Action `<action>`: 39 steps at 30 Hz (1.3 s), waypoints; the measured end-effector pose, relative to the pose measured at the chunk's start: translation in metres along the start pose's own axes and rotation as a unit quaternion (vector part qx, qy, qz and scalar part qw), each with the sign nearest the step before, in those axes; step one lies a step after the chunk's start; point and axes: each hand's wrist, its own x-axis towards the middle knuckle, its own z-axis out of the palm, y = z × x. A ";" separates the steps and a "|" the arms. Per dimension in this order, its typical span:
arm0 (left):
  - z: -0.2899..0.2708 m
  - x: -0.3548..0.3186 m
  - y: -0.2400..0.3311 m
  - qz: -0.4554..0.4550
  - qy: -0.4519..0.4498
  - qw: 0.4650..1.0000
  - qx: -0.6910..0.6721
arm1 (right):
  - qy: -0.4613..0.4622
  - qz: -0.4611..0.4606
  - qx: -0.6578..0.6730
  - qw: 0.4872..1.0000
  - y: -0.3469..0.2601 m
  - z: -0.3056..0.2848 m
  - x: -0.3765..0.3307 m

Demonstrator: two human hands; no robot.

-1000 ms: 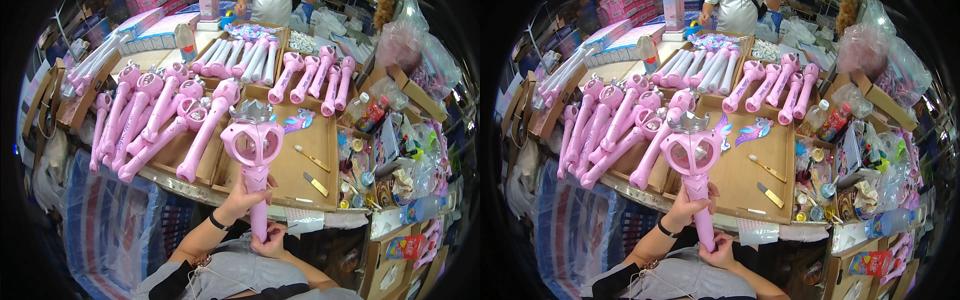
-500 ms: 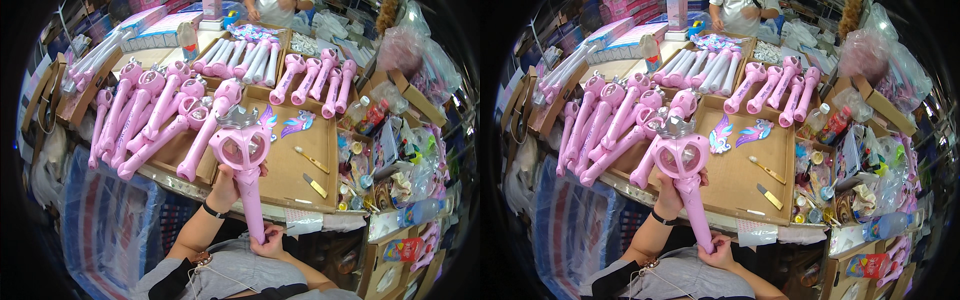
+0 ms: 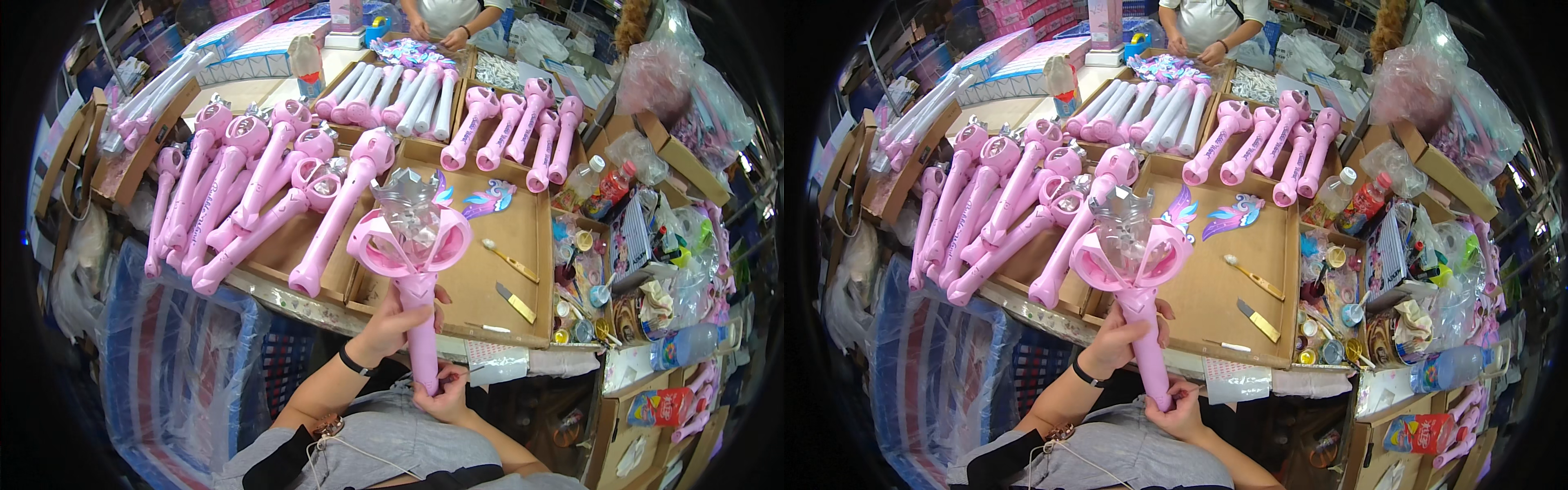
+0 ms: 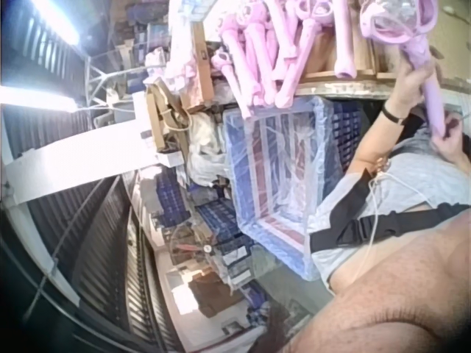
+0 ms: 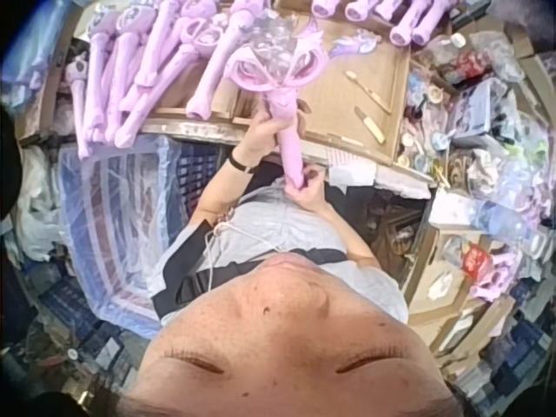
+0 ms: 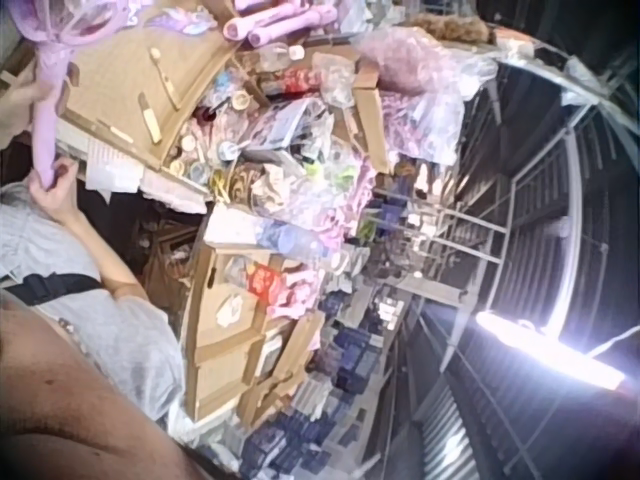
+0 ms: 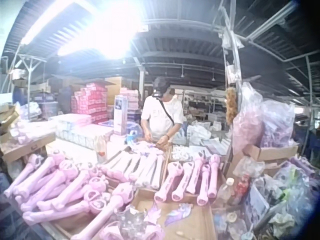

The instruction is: The person assembles pink bubble wands by inserting a silver crown piece into the top, attaching a colorful wing sticker to the side, and using a small tool to adjust internal components. The person handles multiple wands one at a time, repeating the same steps for each unit.

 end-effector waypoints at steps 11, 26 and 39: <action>-0.011 0.004 0.024 0.113 -0.279 0.910 -0.286 | 0.012 -0.071 -0.059 0.996 -0.003 -0.010 0.007; -0.054 -0.014 0.030 0.120 -0.133 0.935 -0.307 | 0.007 -0.043 -0.324 0.945 -0.065 -0.053 0.088; -0.032 -0.031 0.074 0.002 0.084 0.995 -0.055 | -0.082 0.200 -0.498 0.840 0.029 -0.007 0.296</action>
